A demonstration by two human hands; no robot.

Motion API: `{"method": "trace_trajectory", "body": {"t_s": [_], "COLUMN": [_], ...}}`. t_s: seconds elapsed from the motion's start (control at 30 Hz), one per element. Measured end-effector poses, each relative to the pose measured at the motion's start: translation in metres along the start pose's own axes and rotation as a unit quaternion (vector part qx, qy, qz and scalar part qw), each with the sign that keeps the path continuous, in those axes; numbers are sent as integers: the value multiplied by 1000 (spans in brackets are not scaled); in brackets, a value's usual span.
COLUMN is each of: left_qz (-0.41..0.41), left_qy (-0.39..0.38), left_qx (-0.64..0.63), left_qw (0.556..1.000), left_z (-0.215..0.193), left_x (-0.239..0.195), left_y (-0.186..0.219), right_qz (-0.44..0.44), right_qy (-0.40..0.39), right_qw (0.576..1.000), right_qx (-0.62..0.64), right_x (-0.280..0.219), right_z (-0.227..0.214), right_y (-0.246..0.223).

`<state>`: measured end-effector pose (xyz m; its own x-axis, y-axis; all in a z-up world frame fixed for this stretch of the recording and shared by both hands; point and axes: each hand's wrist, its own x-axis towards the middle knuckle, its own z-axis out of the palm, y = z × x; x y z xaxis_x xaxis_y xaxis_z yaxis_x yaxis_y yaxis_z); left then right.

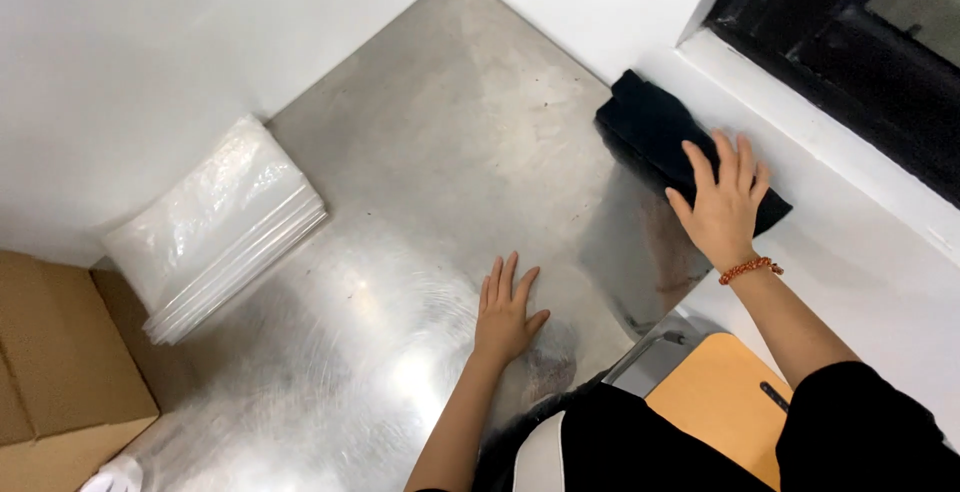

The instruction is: Selecting garments from a clothing rack and folding them neatly on a metal table.

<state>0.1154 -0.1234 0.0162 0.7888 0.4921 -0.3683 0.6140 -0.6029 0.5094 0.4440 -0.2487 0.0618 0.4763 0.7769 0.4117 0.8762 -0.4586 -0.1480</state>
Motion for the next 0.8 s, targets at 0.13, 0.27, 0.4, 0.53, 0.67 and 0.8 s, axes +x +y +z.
{"method": "trace_trajectory", "body": {"t_s": [0.13, 0.27, 0.4, 0.53, 0.67, 0.8], "left_qz": [-35, 6, -112, -204, -291, -326], "left_qy": [25, 267, 355, 467, 599, 712], "left_qx": [-37, -121, -324, -386, -490, -513], "left_qw": [998, 956, 870, 769, 563, 351], "left_z": [26, 64, 13, -28, -42, 19], "left_x": [7, 2, -39, -110, -217, -319], "left_y": [-27, -66, -59, -64, -59, -88], "right_qz": [-24, 74, -48, -188, -319, -346], "right_qy": [-93, -190, -217, -323, -439, -541], "right_qw": [995, 978, 968, 907, 794, 719], "right_qx": [30, 42, 118, 193, 276, 265], "right_x": [16, 46, 57, 52, 18, -48], "right_z": [44, 83, 138, 164, 106, 17], "right_y": [1, -38, -131, -255, -384, -481]}}
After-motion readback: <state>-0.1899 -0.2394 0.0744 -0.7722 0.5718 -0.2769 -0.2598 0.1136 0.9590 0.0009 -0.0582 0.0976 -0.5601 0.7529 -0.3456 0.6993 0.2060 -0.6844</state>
